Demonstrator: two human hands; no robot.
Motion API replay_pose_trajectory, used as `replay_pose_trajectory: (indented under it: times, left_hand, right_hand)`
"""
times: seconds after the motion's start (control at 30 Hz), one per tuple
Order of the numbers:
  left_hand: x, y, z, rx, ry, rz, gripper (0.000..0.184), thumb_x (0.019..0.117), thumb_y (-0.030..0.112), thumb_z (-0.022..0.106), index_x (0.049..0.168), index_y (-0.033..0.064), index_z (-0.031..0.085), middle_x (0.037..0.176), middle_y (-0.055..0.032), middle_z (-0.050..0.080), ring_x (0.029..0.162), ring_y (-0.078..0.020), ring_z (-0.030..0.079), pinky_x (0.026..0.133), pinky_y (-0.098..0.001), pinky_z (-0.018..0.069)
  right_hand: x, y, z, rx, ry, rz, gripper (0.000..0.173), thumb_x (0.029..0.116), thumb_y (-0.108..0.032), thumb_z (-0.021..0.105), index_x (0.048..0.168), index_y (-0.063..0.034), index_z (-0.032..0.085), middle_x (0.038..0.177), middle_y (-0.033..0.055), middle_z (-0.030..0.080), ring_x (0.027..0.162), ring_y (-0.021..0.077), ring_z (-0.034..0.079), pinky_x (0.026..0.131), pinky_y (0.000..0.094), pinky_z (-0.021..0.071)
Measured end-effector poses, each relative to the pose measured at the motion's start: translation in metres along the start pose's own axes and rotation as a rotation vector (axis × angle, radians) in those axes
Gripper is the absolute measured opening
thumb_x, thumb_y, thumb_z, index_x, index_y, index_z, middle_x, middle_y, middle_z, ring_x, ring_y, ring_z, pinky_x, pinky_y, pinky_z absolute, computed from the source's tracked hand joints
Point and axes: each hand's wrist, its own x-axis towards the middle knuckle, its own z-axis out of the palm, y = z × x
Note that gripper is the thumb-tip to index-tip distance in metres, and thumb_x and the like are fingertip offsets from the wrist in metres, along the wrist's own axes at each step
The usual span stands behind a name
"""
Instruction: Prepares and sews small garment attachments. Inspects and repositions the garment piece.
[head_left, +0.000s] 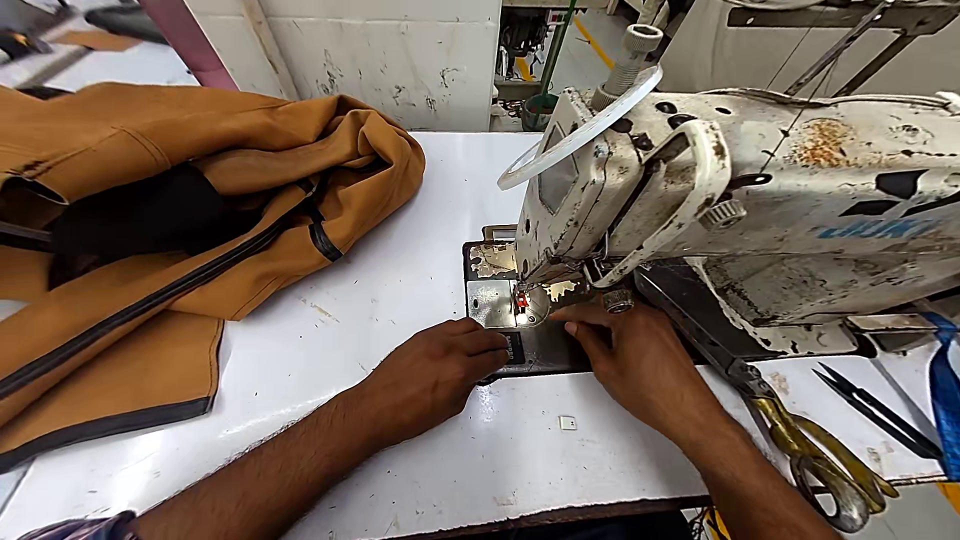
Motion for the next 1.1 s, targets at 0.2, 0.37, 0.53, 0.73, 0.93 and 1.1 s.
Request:
replay_pose_trajectory:
  times: [0.2, 0.37, 0.53, 0.73, 0.93, 1.1]
  left_hand:
    - [0.007, -0.003, -0.002, 0.020, -0.024, 0.030, 0.029, 0.0935, 0.003, 0.056, 0.113, 0.0086, 0.076, 0.124, -0.0024, 0.071, 0.116, -0.0163, 0.065, 0.100, -0.0295, 0.0528]
    - [0.015, -0.008, -0.002, 0.058, -0.052, 0.049, 0.038, 0.0918, 0.004, 0.056, 0.124, 0.0126, 0.073, 0.126, -0.0021, 0.069, 0.115, -0.0171, 0.064, 0.097, -0.0304, 0.0532]
    - [0.020, -0.014, -0.002, 0.076, -0.065, 0.045, 0.038, 0.0914, 0.005, 0.057, 0.125, 0.0146, 0.074, 0.127, -0.0029, 0.068, 0.114, -0.0183, 0.064, 0.095, -0.0311, 0.0538]
    - [0.026, -0.022, -0.005, 0.070, -0.074, 0.044, 0.038, 0.0910, 0.006, 0.057, 0.125, 0.0133, 0.074, 0.128, -0.0045, 0.068, 0.116, -0.0201, 0.064, 0.097, -0.0327, 0.0536]
    - [0.024, -0.023, 0.000, 0.055, -0.019, 0.010, 0.038, 0.0927, 0.007, 0.055, 0.125, 0.0137, 0.074, 0.130, -0.0032, 0.068, 0.117, -0.0190, 0.063, 0.097, -0.0327, 0.0530]
    - [0.025, -0.020, -0.003, 0.098, -0.009, -0.009, 0.039, 0.0928, 0.008, 0.054, 0.125, 0.0156, 0.075, 0.132, -0.0023, 0.068, 0.118, -0.0178, 0.064, 0.097, -0.0308, 0.0527]
  right_hand:
    - [-0.003, -0.013, 0.026, -0.289, 0.052, -0.263, 0.043, 0.0894, 0.000, 0.059, 0.122, -0.0219, 0.077, 0.091, 0.0123, 0.060, 0.086, 0.0301, 0.061, 0.065, 0.0410, 0.0499]
    - [0.011, -0.013, 0.026, -0.473, 0.071, -0.408, 0.036, 0.0953, -0.007, 0.051, 0.122, -0.0143, 0.076, 0.099, 0.0184, 0.066, 0.088, 0.0352, 0.066, 0.065, 0.0450, 0.0489]
    - [0.019, 0.005, 0.028, -0.403, 0.155, -0.353, 0.030, 0.0922, -0.007, 0.053, 0.108, -0.0087, 0.079, 0.094, 0.0186, 0.070, 0.090, 0.0374, 0.068, 0.066, 0.0473, 0.0524]
    - [0.058, 0.015, 0.009, 0.048, -0.009, 0.017, 0.016, 0.0937, -0.013, 0.069, 0.089, 0.0023, 0.072, 0.089, 0.0199, 0.070, 0.089, 0.0346, 0.069, 0.079, 0.0545, 0.0528]
    - [0.064, 0.023, 0.022, 0.154, 0.195, 0.040, 0.014, 0.0874, -0.014, 0.068, 0.093, -0.0010, 0.069, 0.087, 0.0132, 0.068, 0.084, 0.0226, 0.067, 0.075, 0.0438, 0.0521]
    - [0.060, 0.022, 0.027, 0.119, 0.264, 0.014, 0.017, 0.0861, -0.015, 0.063, 0.093, -0.0012, 0.070, 0.086, 0.0137, 0.069, 0.085, 0.0216, 0.068, 0.076, 0.0404, 0.0518]
